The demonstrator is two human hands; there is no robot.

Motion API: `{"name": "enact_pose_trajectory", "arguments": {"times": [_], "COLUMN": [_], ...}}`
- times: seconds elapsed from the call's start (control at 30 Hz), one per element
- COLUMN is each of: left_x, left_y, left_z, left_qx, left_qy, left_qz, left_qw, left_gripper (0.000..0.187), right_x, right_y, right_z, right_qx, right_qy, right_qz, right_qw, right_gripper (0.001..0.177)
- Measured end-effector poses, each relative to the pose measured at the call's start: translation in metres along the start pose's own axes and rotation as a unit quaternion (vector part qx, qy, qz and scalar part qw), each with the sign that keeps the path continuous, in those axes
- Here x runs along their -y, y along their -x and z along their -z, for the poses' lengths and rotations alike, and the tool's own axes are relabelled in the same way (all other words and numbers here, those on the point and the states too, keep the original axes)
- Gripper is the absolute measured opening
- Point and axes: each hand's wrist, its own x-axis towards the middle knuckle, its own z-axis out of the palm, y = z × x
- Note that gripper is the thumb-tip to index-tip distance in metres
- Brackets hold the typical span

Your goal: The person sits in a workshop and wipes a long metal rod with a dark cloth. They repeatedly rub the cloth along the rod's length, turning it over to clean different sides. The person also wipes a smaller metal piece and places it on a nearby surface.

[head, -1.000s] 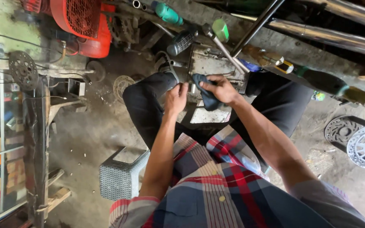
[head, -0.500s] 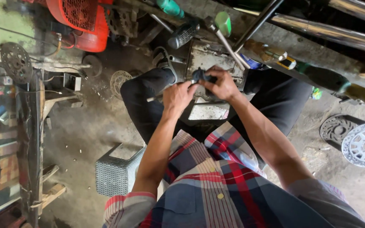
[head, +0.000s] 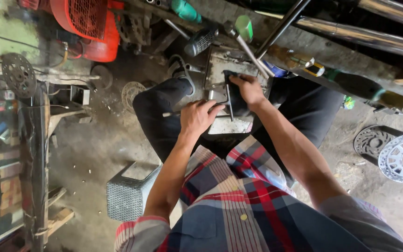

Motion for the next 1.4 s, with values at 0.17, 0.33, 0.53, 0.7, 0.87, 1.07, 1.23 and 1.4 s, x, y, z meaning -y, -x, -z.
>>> {"name": "enact_pose_trajectory", "arguments": {"times": [0.17,0.33,0.53,0.7,0.87,1.07,1.23,1.4], "left_x": [0.015,0.020,0.021,0.010,0.037,0.047,0.046,0.051], "left_y": [-0.012,-0.016,-0.011,-0.016,-0.017,-0.030,-0.025,-0.016], "left_z": [0.003,0.006,-0.015,-0.012,-0.019,0.005,0.001,-0.026], "left_qx": [0.019,0.092,0.092,0.152,0.163,0.048,0.074,0.028], "left_qy": [0.044,0.092,0.114,0.093,0.058,0.016,0.111,0.217], "left_qz": [0.015,0.067,0.064,0.112,0.213,0.222,0.255,0.106], "left_qw": [0.999,0.989,0.987,0.978,0.962,0.974,0.958,0.970], "left_gripper": [0.033,0.033,0.038,0.041,0.041,0.043,0.040,0.031], "right_x": [0.035,-0.001,0.009,0.021,0.002,0.003,0.038,0.016], "right_y": [0.027,0.012,0.011,0.018,0.022,0.026,0.037,0.023], "right_z": [-0.014,-0.002,0.000,0.000,-0.005,-0.011,-0.018,-0.008], "right_qx": [0.211,0.230,0.213,0.110,0.178,0.228,0.147,0.237], "right_qy": [-0.259,-0.259,-0.342,-0.229,0.105,0.145,-0.097,-0.287], "right_qz": [-0.197,-0.166,-0.107,0.030,0.232,0.172,-0.019,-0.161], "right_qw": [0.922,0.924,0.909,0.967,0.951,0.947,0.984,0.914], "right_gripper": [0.038,0.033,0.033,0.028,0.033,0.029,0.026,0.036]}}
